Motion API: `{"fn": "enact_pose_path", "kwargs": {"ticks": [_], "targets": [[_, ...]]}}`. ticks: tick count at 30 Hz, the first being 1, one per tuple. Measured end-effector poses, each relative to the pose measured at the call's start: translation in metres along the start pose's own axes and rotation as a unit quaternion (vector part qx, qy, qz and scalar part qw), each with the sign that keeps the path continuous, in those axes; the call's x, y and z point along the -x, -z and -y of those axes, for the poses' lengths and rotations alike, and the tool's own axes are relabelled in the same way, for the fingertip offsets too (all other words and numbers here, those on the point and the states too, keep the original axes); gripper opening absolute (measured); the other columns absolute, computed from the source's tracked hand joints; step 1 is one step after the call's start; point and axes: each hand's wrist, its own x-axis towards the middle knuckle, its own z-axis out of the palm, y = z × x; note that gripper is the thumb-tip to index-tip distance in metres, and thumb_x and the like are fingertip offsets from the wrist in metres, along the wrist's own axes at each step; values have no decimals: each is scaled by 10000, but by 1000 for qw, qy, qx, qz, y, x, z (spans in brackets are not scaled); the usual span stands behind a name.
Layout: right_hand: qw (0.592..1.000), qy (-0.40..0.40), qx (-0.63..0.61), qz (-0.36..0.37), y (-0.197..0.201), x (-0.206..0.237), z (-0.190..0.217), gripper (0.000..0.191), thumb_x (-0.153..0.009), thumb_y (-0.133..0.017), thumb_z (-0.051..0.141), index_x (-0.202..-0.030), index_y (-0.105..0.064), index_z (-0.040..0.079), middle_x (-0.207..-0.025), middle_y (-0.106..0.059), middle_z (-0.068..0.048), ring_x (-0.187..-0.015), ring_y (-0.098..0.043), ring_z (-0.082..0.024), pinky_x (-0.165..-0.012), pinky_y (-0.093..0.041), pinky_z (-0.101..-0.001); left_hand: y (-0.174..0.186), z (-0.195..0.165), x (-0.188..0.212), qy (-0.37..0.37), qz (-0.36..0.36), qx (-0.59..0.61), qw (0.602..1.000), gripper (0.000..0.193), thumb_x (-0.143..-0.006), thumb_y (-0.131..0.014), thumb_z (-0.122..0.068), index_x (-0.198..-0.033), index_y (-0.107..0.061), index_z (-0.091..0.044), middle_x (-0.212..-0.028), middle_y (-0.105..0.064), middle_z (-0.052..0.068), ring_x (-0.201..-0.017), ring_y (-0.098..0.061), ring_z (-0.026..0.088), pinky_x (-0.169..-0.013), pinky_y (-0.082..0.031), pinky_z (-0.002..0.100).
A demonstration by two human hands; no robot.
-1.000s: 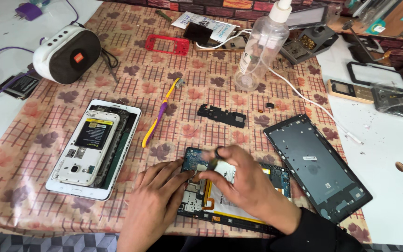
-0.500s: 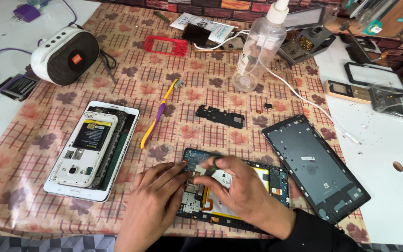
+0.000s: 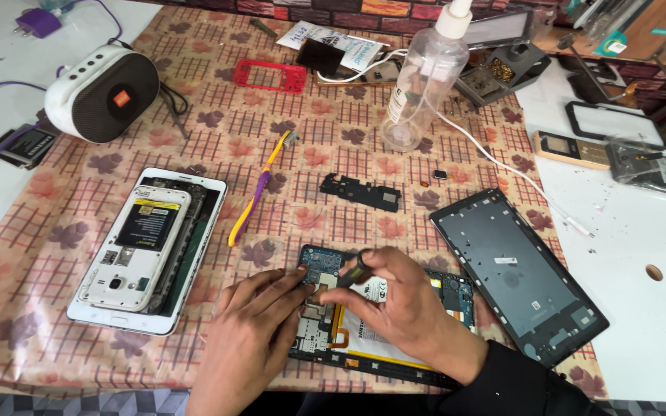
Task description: The person uses a green-handled screwdriver to repeatedly loosen and tighten screws on the motherboard of a disassembled tablet. The person also handles the tablet frame and battery area while working at a cluttered workbench.
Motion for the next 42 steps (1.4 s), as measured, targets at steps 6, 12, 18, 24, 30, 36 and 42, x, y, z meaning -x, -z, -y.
{"fn": "enact_pose_path", "kwargs": {"ticks": [6, 12, 18, 24, 30, 36, 42], "targets": [[995, -22, -77, 66, 7, 0, -3, 577, -907, -734, -69, -1343, -363, 4, -1179, -754, -98, -1039, -775, -191, -910, -615, -301, 0, -1, 0, 10, 1, 10, 1000, 331, -858, -667, -140, -1178, -737, -95, -1278, -711, 50, -1189, -606, 282, -965, -445, 437], [982, 17, -163, 89, 7, 0, -2, 552, -924, -637, -112, -1338, -306, 41, -1333, -690, -162, -1274, -682, -311, -1100, -532, -384, -2, -2, -2, 13, -5, -7, 1000, 321, -853, -667, -141, -1164, -741, -115, -1235, -724, 24, -1190, -621, 248, -968, -429, 429], [994, 100, -35, -4, 0, -2, 5, 748, -869, -862, 39, -1394, -334, 111, -1067, -685, -47, -1021, -733, -186, -1172, -505, -452, 0, -3, -2, 15, -1, -3, 1000, 319, -848, -672, -135, -1157, -744, -105, -1234, -731, 33, -1172, -621, 258, -941, -432, 433], [998, 50, -46, 18, 6, 2, 5, 649, -854, -812, -47, -1312, -382, 115, -1110, -716, -121, -1027, -759, -249, -965, -565, -363, 1, -7, -3, 28, -10, 7, 1000, 284, -860, -680, -152, -1132, -752, -119, -1221, -740, 13, -1177, -627, 246, -935, -438, 420], [972, 49, -213, 87, 9, 7, -1, 575, -882, -593, -189, -1290, -271, 57, -1190, -637, -233, -1159, -657, -341, -1042, -509, -425, 2, -9, -3, 22, -9, 3, 1000, 323, -854, -669, -144, -1166, -746, -115, -1242, -733, 17, -1182, -622, 254, -956, -438, 422], [1000, 1, 27, -4, 2, 9, -8, 757, -826, -913, 178, -1313, -337, 116, -1105, -703, -104, -1015, -765, -180, -919, -583, -304, 3, -10, -3, 24, -5, 2, 1000, 319, -856, -674, -152, -1165, -743, -114, -1255, -730, 19, -1189, -619, 254, -947, -438, 424], [991, 3, -121, 61, 6, 10, -7, 613, -954, -682, -89, -1376, -263, 62, -1181, -720, -159, -1068, -773, -242, -937, -634, -341, 1, -7, 0, 37, 0, 11, 999, 309, -868, -687, -179, -1166, -754, -127, -1267, -730, 16, -1199, -623, 245, -953, -440, 414]]}}
